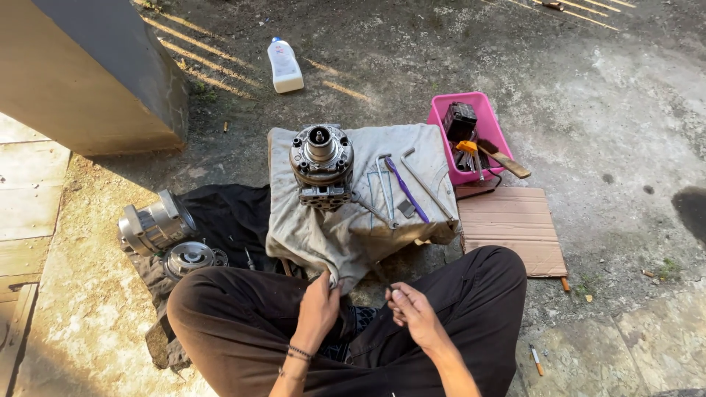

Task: Inspecting and cleaning a mechanical component using a thin metal rod and screwdriver

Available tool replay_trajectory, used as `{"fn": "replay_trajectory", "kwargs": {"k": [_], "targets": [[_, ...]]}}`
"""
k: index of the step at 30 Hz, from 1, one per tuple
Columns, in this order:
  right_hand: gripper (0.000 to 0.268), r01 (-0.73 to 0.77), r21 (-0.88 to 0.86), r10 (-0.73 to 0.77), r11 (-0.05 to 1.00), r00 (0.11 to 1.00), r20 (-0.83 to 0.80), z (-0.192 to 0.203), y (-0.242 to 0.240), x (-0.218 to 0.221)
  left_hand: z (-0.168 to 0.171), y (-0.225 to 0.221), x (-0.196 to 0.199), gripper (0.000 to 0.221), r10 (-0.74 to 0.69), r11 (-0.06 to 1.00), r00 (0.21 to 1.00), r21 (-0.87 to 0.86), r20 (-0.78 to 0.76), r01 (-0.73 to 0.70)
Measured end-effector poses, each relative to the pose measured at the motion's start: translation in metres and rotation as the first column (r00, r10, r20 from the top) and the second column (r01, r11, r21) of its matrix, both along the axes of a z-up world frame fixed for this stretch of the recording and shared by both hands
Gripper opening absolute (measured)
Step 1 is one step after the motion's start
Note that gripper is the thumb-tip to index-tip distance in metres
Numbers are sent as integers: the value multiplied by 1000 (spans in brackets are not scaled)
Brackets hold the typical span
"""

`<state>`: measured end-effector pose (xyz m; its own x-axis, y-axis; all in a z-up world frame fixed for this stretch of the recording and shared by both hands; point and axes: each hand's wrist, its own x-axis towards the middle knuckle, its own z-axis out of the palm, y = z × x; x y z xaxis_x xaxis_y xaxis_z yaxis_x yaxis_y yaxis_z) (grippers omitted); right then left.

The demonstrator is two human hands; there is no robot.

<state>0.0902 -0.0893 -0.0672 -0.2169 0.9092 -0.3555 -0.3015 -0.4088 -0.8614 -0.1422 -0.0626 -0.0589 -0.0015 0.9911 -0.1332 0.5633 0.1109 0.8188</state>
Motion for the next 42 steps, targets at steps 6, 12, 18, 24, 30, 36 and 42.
{"fn": "replay_trajectory", "kwargs": {"k": [6, 12, 18, 24, 30, 36, 42], "targets": [[21, -86, 145, 72, 986, 992, 100, 32, 16, -52, -5, -19, 20, 37, 163, 984, 503, -102, 849, -146], [24, -110, 17, 103, 994, 967, 232, 33, 19, -83, -25, -18, 19, 36, 300, 918, -203, -340, 932, -206], [30, -104, -12, 103, 994, 950, 294, 14, 13, -74, -5, -16, 31, 30, 346, 927, 189, -304, 919, -220], [32, -90, 94, 29, 992, 856, 516, 35, 20, -88, -4, 1, 19, 23, 356, 932, 438, -277, 826, -235], [15, -266, 311, -89, 912, 612, 786, 78, 11, -87, -21, 30, -8, 20, 415, 860, 175, -323, 893, -394], [23, -161, 274, -94, 948, 681, 726, 52, 21, -85, -16, 3, 32, 28, 438, 881, 344, -321, 830, -347], [33, -143, 41, 120, 989, 929, 350, 26, 30, -82, -14, 9, 13, 19, 418, 883, 371, -276, 829, -380]]}}
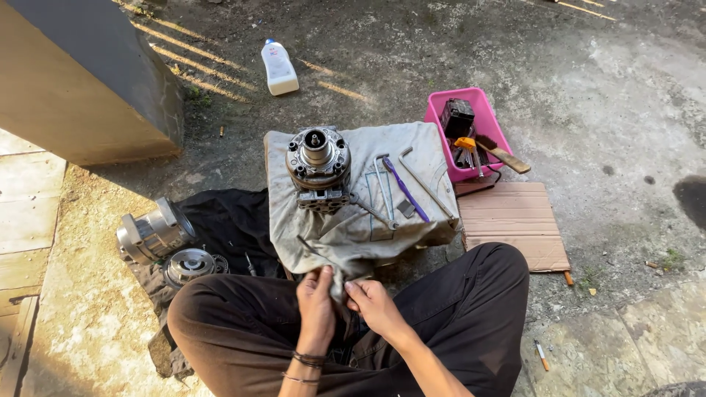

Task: Inspecting and cleaning a mechanical component using a thin metal rod and screwdriver

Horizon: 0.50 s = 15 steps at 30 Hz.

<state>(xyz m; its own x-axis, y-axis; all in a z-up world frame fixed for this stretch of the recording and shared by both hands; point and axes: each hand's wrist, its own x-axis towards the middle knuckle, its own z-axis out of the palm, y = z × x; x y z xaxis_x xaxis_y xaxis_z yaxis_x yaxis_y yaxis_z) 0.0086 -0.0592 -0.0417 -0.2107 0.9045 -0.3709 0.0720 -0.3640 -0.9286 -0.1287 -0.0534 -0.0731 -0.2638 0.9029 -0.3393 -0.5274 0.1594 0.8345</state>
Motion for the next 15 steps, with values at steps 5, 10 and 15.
{"fn": "replay_trajectory", "kwargs": {"k": [5, 10, 15], "targets": [[29, -34, -24, 35, 999, 998, 45, 14, -2, 14, -22, 22, -19, 21, 82, 997, 988, -11, 132, -82], [24, 44, 154, -99, 987, 922, 374, 23, 3, -2, 10, -1, 25, 28, -106, 994, 994, -34, 16, 106], [15, -104, 467, -193, 878, 816, 545, 46, 3, -5, 11, 20, 17, 29, -44, 997, 992, -64, -119, 37]]}}
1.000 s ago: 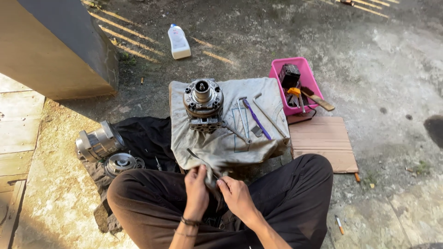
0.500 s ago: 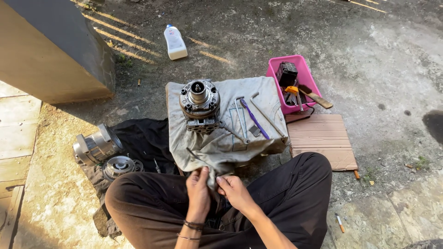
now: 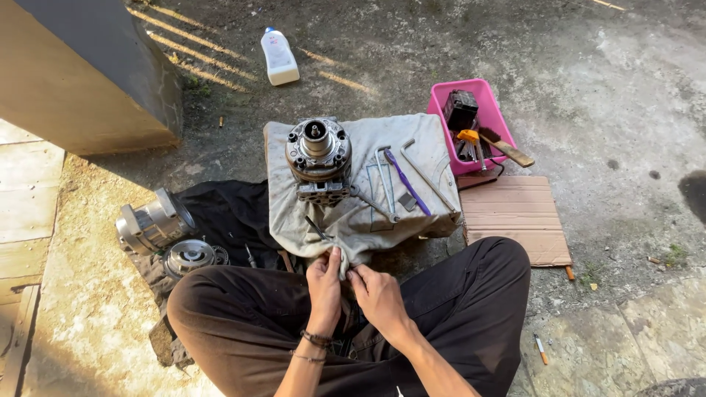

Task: Inspecting and cleaning a mechanical component using a thin metal rod and screwdriver

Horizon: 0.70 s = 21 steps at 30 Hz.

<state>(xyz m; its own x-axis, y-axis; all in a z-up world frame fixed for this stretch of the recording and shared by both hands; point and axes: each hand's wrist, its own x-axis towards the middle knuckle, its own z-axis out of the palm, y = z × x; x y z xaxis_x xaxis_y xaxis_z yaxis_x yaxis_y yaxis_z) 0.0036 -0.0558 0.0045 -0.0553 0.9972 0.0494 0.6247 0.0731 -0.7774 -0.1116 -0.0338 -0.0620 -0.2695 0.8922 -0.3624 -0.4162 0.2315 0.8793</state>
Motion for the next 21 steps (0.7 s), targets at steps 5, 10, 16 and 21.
{"fn": "replay_trajectory", "kwargs": {"k": [5, 10, 16, 21], "targets": [[16, -12, -91, 7, 996, 999, -54, -4, 2, 9, -18, 17, -8, 31, 98, 995, 981, -3, 168, -99], [29, -305, -599, -277, 741, 673, -686, -56, -8, 24, -30, 22, -7, 37, 113, 992, 954, 28, 279, -126], [21, -738, -493, -708, 461, 29, -706, -67, -12, 34, -25, 23, -6, 37, 114, 992, 872, -8, 475, -125], [12, -51, -67, 57, 996, 994, 96, -3, -21, 24, -22, 25, -13, 34, 184, 982, 916, -24, 355, -187]]}}
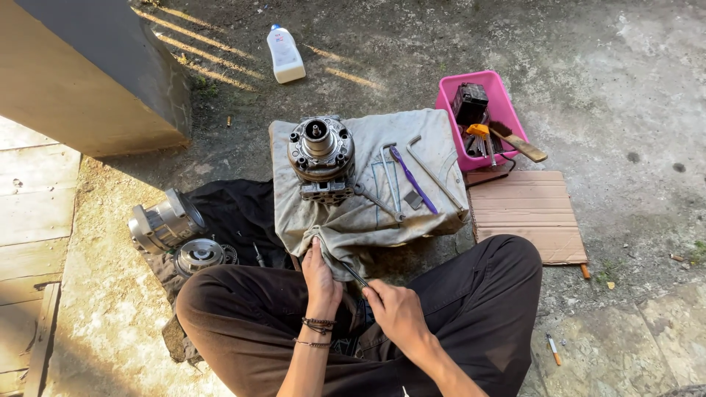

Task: Inspecting and cleaning a mechanical component using a thin metal rod and screwdriver

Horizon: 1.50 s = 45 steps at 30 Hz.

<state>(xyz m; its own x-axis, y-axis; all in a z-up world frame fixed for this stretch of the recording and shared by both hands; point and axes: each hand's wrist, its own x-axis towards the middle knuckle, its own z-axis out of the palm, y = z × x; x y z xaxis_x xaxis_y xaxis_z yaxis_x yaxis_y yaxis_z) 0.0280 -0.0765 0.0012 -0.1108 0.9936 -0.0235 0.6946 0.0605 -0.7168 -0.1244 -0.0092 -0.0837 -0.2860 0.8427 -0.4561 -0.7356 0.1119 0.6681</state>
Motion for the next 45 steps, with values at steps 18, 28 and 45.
{"fn": "replay_trajectory", "kwargs": {"k": [18, 28, 45], "targets": [[23, 237, -299, -342, 924, 862, -374, -20, 8, 53, 29, -3, -25, 25, -459, 876, 777, -73, -431, 477], [16, 434, -47, -437, 900, 891, -124, 70, 7, 116, 152, 24, -37, 69, 8, 998, -243, -6, -970, 56], [22, 444, -223, -494, 868, 822, -284, 46, -9, 130, 150, 109, 4, 120, 21, 977, -28, 15, -999, 214]]}}
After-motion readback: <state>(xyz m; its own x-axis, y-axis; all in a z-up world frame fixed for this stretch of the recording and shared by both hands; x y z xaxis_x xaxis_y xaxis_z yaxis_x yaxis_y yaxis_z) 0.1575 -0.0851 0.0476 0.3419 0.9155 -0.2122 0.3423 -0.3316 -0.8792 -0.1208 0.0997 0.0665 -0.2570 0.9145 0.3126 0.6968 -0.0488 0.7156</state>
